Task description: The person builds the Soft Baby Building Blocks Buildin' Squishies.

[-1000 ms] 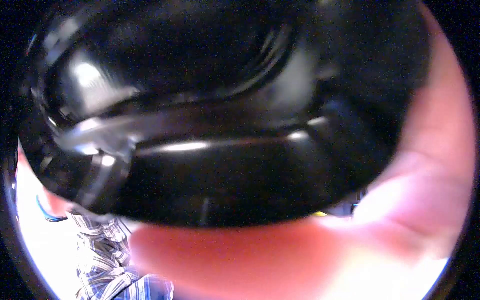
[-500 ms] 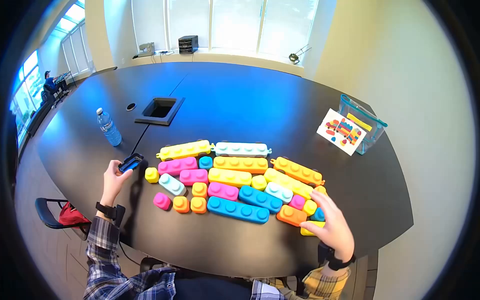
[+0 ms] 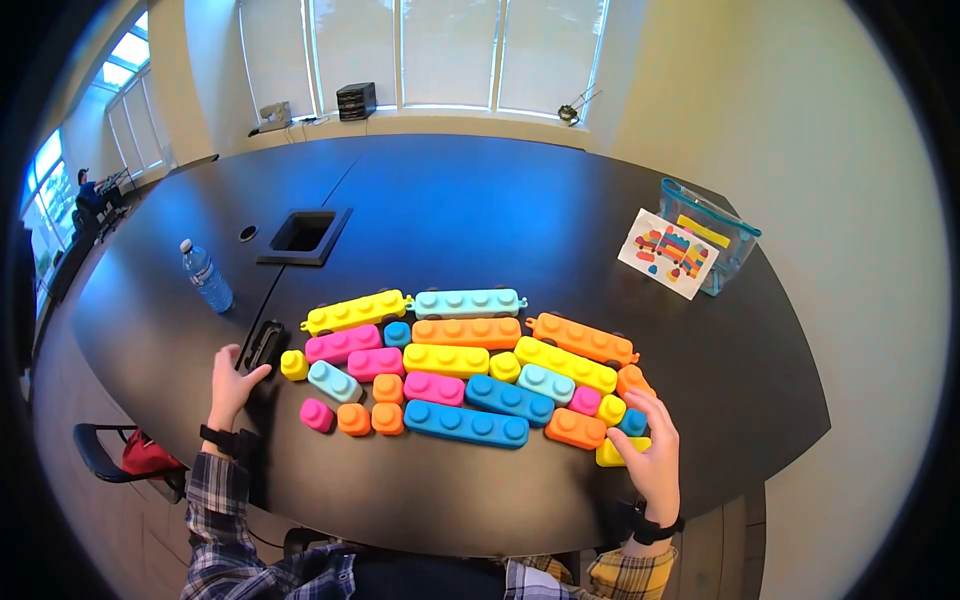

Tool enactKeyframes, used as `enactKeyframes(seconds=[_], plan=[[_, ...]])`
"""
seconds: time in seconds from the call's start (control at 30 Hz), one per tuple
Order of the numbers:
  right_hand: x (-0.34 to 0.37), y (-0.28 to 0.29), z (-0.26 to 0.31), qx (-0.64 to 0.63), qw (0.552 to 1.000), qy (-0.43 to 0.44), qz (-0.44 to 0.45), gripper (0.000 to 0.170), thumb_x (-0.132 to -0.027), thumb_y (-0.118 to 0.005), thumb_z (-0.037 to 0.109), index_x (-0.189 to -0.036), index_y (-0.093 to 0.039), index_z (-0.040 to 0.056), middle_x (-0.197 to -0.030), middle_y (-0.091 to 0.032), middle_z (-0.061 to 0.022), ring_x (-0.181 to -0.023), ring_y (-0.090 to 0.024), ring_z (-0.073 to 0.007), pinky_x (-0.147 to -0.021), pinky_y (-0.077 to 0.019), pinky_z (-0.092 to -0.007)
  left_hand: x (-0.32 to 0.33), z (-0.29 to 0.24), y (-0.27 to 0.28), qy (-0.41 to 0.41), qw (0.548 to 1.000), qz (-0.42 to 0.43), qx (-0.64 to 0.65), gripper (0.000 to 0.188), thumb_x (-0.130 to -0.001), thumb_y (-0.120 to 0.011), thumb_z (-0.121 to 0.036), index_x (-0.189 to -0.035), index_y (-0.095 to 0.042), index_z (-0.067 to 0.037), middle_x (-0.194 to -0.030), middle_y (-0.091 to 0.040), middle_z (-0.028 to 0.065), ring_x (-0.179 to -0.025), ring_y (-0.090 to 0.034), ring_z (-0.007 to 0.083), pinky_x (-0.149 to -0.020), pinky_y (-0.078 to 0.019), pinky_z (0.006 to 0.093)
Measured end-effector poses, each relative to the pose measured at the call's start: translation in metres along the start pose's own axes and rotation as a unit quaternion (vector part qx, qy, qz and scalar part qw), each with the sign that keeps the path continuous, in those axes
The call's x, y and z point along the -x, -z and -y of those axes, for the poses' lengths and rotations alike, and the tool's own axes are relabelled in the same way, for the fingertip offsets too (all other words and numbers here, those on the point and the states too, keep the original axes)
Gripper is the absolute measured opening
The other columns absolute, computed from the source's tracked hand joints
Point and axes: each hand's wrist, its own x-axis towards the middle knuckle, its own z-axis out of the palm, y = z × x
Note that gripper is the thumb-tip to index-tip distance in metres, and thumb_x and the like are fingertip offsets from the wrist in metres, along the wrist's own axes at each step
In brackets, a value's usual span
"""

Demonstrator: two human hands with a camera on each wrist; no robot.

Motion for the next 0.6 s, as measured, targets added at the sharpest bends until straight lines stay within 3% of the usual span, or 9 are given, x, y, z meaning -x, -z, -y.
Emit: enactKeyframes(seconds=[0.07,0.1,0.17,0.27,0.37,0.53,0.6], plan=[[0.094,-0.036,-0.012,0.016,0.999,0.007,-0.030,0.049,-0.083,-0.081,0.005,-0.129,-0.066,0.0008,-0.138,-0.067,-0.0160,-0.129,-0.063,-0.0319,-0.111,-0.0477,-0.0396,0.083,0.032,0.028,-0.045,0.998,-0.044,0.008,0.077,-0.076,-0.094,-0.025,-0.139,-0.058,-0.001,-0.124,-0.066,0.0124,-0.085,-0.060,0.0231,-0.075,-0.0520,0.0357],[0.138,-0.041,-0.006,0.020,0.998,0.008,-0.067,0.050,-0.084,-0.080,0.005,-0.131,-0.065,0.0008,-0.138,-0.067,-0.0156,-0.129,-0.063,-0.0311,-0.111,-0.0471,-0.0399,0.118,0.048,0.050,-0.111,0.990,-0.088,0.001,0.065,-0.079,-0.092,-0.023,-0.133,-0.063,-0.002,-0.123,-0.067,0.0105,-0.083,-0.060,0.0199,-0.070,-0.0503,0.0325],[0.159,-0.041,0.001,0.024,0.995,0.006,-0.100,0.052,-0.084,-0.079,0.004,-0.133,-0.064,0.0007,-0.138,-0.067,-0.0152,-0.130,-0.063,-0.0303,-0.112,-0.0466,-0.0402,0.149,0.016,0.082,-0.033,0.996,-0.066,0.050,0.044,-0.087,-0.083,-0.013,-0.126,-0.066,-0.004,-0.124,-0.068,0.0070,-0.089,-0.059,0.0145,-0.072,-0.0478,0.0264],[0.177,-0.042,0.008,0.031,0.980,0.010,-0.199,0.058,-0.088,-0.074,0.004,-0.143,-0.056,0.0014,-0.139,-0.066,-0.0153,-0.132,-0.060,-0.0285,-0.116,-0.0414,-0.0414,0.192,-0.011,0.100,-0.050,0.983,-0.123,0.129,0.028,-0.093,-0.076,-0.008,-0.120,-0.068,-0.005,-0.121,-0.067,0.0036,-0.090,-0.060,0.0112,-0.071,-0.0461,0.0239],[0.185,-0.043,0.007,0.046,0.975,0.007,-0.215,0.056,-0.093,-0.071,0.010,-0.147,-0.054,0.0062,-0.141,-0.065,-0.0140,-0.135,-0.058,-0.0275,-0.119,-0.0398,-0.0424,0.218,-0.018,0.097,-0.056,0.973,-0.140,0.174,0.022,-0.094,-0.073,-0.005,-0.115,-0.068,-0.003,-0.118,-0.068,0.0068,-0.089,-0.064,0.0130,-0.070,-0.0493,0.0251],[0.195,-0.048,0.003,0.048,0.976,-0.005,-0.211,0.057,-0.093,-0.072,0.010,-0.147,-0.053,0.0048,-0.141,-0.065,-0.0147,-0.134,-0.058,-0.0281,-0.119,-0.0396,-0.0432,0.218,-0.020,0.096,-0.072,0.965,-0.138,0.210,0.018,-0.095,-0.071,-0.001,-0.113,-0.068,-0.002,-0.116,-0.068,0.0087,-0.089,-0.065,0.0148,-0.075,-0.0503,0.0266],[0.195,-0.049,0.001,0.048,0.976,-0.003,-0.214,0.059,-0.092,-0.073,0.008,-0.147,-0.053,0.0027,-0.140,-0.065,-0.0156,-0.133,-0.059,-0.0285,-0.118,-0.0397,-0.0429,0.199,-0.023,0.105,-0.237,0.934,-0.194,0.182,0.018,-0.094,-0.069,0.003,-0.112,-0.068,-0.002,-0.111,-0.070,0.0093,-0.089,-0.065,0.0175,-0.078,-0.0513,0.0296]])
